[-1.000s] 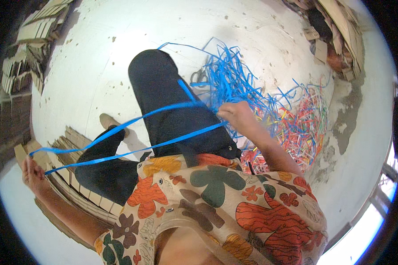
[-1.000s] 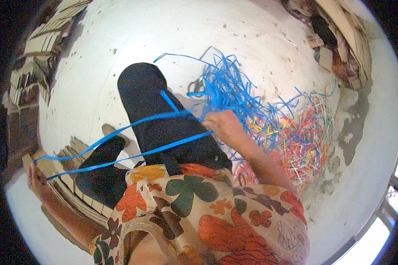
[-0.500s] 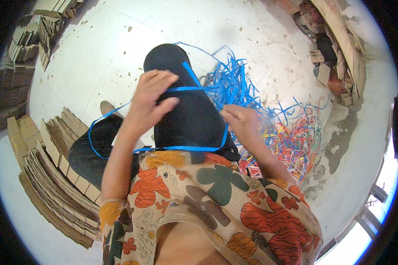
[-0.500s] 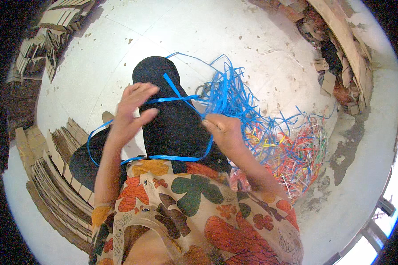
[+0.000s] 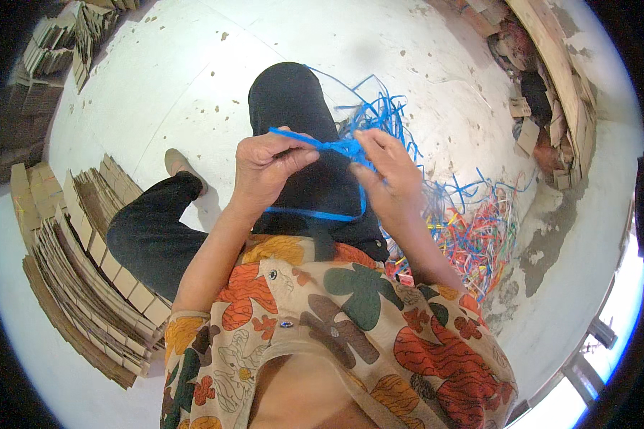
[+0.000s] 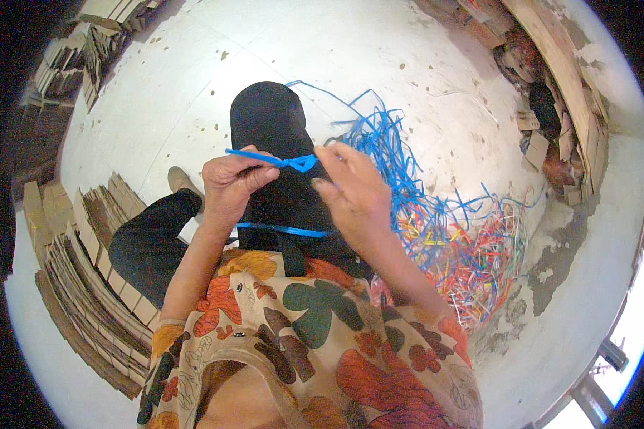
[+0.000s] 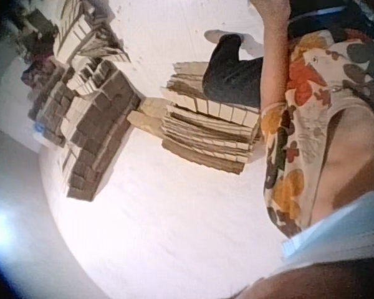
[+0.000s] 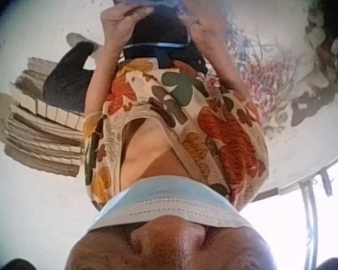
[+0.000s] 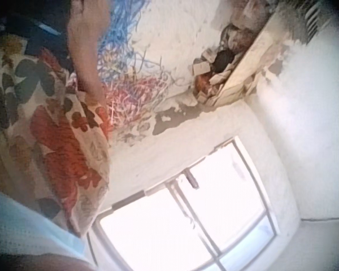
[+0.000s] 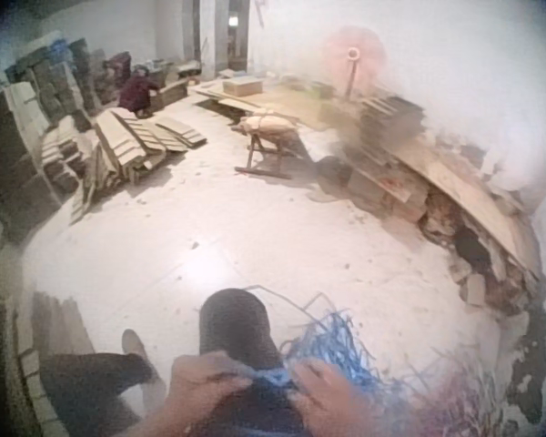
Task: The person sits on the floor and assembles a stack of pre-cut cardboard pieces. They then cut a blue plastic strap, tie it around the stack to secure it, and trim the excess strap with scissors.
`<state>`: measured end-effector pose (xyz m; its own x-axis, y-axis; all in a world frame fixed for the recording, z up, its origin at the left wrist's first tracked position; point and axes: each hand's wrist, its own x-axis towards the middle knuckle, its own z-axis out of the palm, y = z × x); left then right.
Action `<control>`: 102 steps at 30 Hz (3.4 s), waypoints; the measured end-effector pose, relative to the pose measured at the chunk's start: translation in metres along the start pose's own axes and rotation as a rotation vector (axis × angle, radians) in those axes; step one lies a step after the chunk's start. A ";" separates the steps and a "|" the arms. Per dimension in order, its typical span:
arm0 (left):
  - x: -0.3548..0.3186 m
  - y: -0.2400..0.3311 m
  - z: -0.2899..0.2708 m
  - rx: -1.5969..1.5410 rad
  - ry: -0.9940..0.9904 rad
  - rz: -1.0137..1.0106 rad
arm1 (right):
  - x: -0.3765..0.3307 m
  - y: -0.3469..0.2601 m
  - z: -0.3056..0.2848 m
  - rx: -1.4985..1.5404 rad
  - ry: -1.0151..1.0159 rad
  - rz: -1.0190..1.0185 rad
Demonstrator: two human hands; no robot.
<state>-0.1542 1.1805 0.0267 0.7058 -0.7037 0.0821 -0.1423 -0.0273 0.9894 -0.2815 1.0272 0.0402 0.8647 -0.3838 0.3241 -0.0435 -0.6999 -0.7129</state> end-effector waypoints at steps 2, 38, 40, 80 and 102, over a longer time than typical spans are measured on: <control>-0.002 0.001 0.000 -0.144 -0.006 -0.051 | 0.002 -0.003 0.006 0.224 -0.091 0.103; -0.033 0.010 -0.012 0.261 0.096 0.258 | 0.008 -0.028 0.029 0.138 -0.062 -0.225; -0.034 0.015 -0.013 0.335 0.115 0.245 | 0.009 -0.027 0.029 0.148 -0.071 -0.247; -0.027 0.008 -0.029 0.152 0.015 0.160 | 0.005 -0.014 0.039 0.062 0.073 -0.385; -0.034 -0.001 -0.027 0.252 0.006 0.132 | 0.005 -0.011 0.037 0.078 -0.021 -0.376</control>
<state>-0.1589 1.2238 0.0262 0.6732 -0.7090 0.2100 -0.4014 -0.1119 0.9090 -0.2581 1.0552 0.0269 0.8232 -0.0964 0.5595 0.3158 -0.7412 -0.5924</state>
